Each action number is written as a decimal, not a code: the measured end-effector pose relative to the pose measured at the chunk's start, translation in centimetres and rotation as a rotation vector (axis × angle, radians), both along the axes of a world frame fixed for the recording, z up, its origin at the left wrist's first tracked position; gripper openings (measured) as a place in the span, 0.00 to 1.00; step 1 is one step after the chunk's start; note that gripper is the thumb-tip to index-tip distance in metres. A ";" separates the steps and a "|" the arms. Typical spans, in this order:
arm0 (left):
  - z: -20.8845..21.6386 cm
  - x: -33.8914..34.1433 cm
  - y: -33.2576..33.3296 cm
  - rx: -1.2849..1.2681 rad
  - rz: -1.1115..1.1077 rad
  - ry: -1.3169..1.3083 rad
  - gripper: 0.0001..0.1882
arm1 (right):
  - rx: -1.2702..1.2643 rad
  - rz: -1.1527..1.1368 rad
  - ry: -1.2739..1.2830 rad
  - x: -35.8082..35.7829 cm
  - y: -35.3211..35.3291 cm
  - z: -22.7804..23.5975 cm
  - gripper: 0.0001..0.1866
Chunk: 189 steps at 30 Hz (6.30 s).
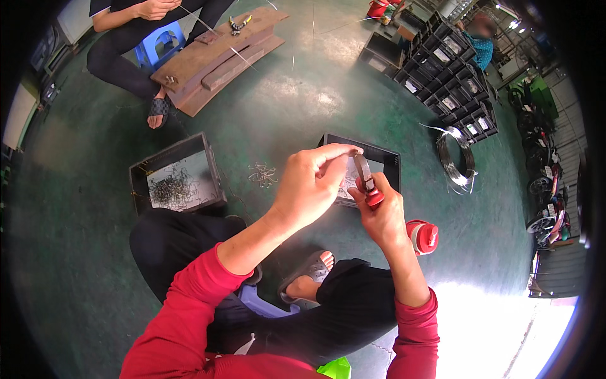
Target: The person sits on a low stool and repeatedly picks up small metal wire pieces from a black tray, then uses red-handled pliers to cut them into shorter segments. The cut pieces are dropped back into the tray. Another person works nearby on a wooden board.
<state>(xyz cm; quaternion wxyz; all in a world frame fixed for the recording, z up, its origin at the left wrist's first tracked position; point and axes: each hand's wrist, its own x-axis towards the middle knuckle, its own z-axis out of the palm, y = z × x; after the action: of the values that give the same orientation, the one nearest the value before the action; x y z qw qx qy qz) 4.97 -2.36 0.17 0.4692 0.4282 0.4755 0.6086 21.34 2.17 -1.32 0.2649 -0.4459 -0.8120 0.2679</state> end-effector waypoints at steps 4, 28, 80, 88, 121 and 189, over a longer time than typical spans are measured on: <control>-0.1 0.2 0.0 -0.009 0.013 -0.023 0.13 | 0.006 0.001 0.006 -0.1 0.1 -0.1 0.13; -1.6 -3.2 3.1 -0.027 0.060 -0.151 0.10 | -0.932 0.115 0.206 2.4 2.7 1.3 0.19; -37.1 -14.5 11.1 -0.853 0.083 0.559 0.12 | -0.721 -0.405 0.410 12.6 6.6 -1.9 0.23; -31.1 -13.1 9.5 -0.735 0.203 0.278 0.11 | -0.869 -0.204 0.415 9.9 6.0 -1.4 0.21; 0.1 -4.5 1.2 0.053 0.129 -0.210 0.09 | -0.714 0.344 0.145 -0.7 0.2 3.7 0.21; -4.0 0.4 6.0 0.487 0.133 -0.324 0.04 | -1.151 0.200 0.358 0.1 0.7 1.9 0.19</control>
<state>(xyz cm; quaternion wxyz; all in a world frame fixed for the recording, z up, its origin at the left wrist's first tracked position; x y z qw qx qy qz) 5.36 3.68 -3.84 0.3816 0.3935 0.2615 0.7944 21.44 2.89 0.58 0.0875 -0.3871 -0.5178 0.7579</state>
